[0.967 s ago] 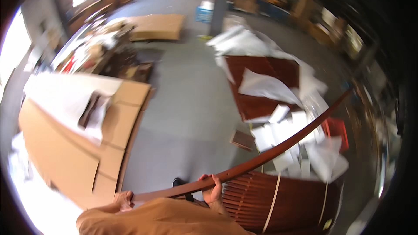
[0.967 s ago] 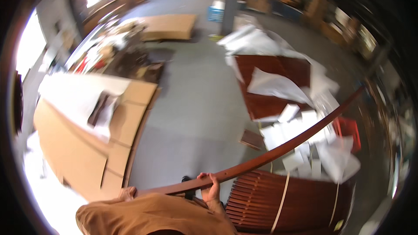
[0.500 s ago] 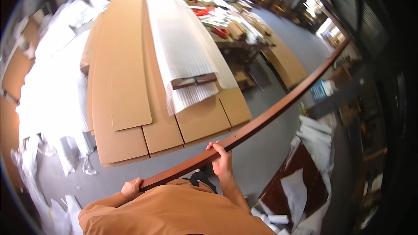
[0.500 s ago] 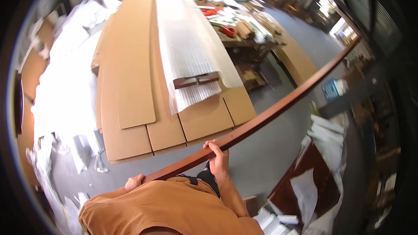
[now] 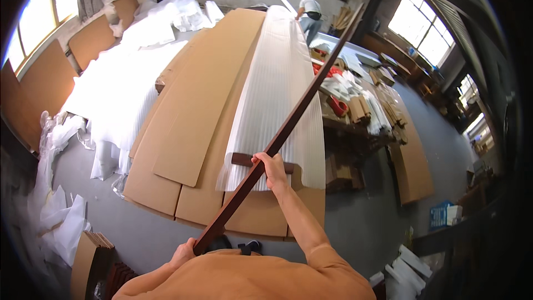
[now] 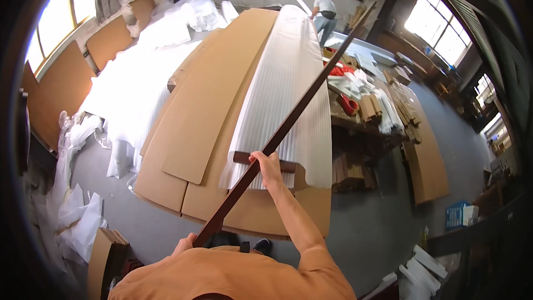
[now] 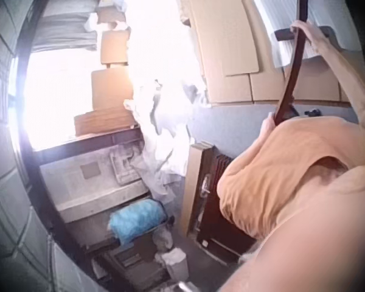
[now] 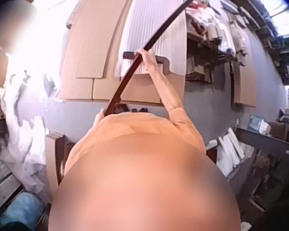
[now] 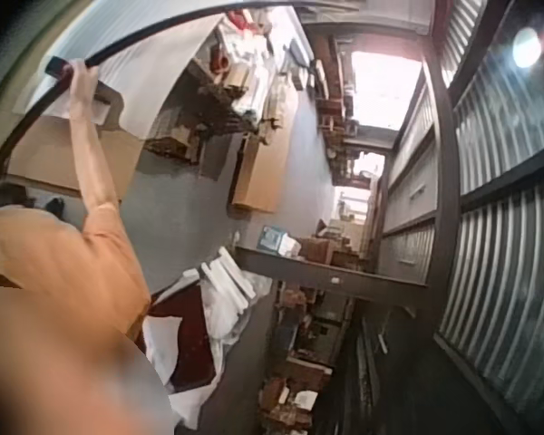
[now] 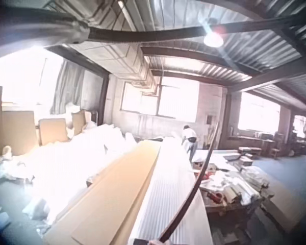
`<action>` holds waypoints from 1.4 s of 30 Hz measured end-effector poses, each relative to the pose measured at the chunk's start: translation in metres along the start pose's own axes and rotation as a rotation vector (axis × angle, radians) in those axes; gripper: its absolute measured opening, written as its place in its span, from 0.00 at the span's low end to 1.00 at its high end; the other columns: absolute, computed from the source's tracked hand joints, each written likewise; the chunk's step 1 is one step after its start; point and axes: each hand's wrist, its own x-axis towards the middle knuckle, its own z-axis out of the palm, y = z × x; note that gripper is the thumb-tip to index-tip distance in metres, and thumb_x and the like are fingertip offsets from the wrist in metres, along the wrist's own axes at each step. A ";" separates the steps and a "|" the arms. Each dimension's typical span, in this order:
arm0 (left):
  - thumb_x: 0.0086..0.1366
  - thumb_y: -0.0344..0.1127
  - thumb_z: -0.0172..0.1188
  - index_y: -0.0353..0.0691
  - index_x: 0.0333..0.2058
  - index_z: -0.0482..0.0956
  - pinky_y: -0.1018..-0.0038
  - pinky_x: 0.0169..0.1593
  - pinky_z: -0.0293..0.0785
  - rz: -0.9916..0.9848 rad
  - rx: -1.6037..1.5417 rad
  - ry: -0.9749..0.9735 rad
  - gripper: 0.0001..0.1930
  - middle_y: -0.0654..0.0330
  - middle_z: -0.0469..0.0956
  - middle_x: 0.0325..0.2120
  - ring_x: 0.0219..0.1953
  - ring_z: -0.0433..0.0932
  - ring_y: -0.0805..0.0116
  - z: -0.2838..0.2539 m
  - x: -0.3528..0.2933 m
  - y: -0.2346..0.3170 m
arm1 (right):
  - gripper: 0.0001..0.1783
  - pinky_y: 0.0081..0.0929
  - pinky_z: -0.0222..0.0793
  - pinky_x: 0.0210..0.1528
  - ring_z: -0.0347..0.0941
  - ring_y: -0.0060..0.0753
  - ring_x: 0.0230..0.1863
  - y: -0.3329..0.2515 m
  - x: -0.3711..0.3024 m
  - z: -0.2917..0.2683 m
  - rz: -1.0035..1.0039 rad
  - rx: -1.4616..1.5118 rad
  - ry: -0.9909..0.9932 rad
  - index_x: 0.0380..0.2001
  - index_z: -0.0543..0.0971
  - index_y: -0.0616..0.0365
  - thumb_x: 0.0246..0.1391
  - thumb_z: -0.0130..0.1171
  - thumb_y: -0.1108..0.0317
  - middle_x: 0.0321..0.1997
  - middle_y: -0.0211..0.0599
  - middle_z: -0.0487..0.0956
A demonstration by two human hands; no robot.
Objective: The person assembles a large cardboard box and places protective bubble wrap inside. They then pick up various wooden furniture components, including a drawer front and long frame pieces, and place them into the box. The person continues to add more bubble wrap and cardboard dividers to secure the items.
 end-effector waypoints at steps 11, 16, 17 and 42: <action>0.48 0.32 0.54 0.27 0.43 0.67 0.65 0.32 0.72 -0.104 -0.323 -0.040 0.22 0.43 0.75 0.27 0.29 0.77 0.53 0.001 0.164 0.163 | 0.07 0.25 0.58 0.15 0.63 0.25 0.14 -0.005 0.266 -0.014 -0.076 -0.201 0.144 0.18 0.66 0.67 0.33 0.53 0.76 0.14 0.37 0.69; 0.49 0.33 0.53 0.23 0.39 0.67 0.66 0.23 0.72 -0.048 -0.465 -0.058 0.20 0.46 0.74 0.19 0.18 0.76 0.58 -0.010 0.227 0.187 | 0.13 0.23 0.53 0.14 0.59 0.22 0.14 -0.005 0.339 -0.007 -0.054 -0.283 0.107 0.23 0.65 0.71 0.30 0.53 0.75 0.13 0.33 0.66; 0.49 0.33 0.53 0.23 0.39 0.67 0.66 0.23 0.72 -0.061 -0.471 -0.065 0.20 0.46 0.74 0.19 0.18 0.76 0.57 -0.015 0.236 0.194 | 0.16 0.23 0.51 0.13 0.57 0.21 0.14 -0.001 0.353 -0.010 -0.040 -0.301 0.098 0.26 0.65 0.72 0.29 0.53 0.75 0.14 0.32 0.65; 0.48 0.36 0.55 0.20 0.40 0.63 0.62 0.38 0.72 -0.063 -0.462 -0.181 0.24 0.36 0.74 0.28 0.33 0.77 0.44 0.019 0.293 0.215 | 0.07 0.25 0.68 0.25 0.70 0.28 0.21 -0.008 0.373 -0.056 -0.021 -0.280 0.143 0.23 0.68 0.69 0.41 0.53 0.75 0.20 0.40 0.73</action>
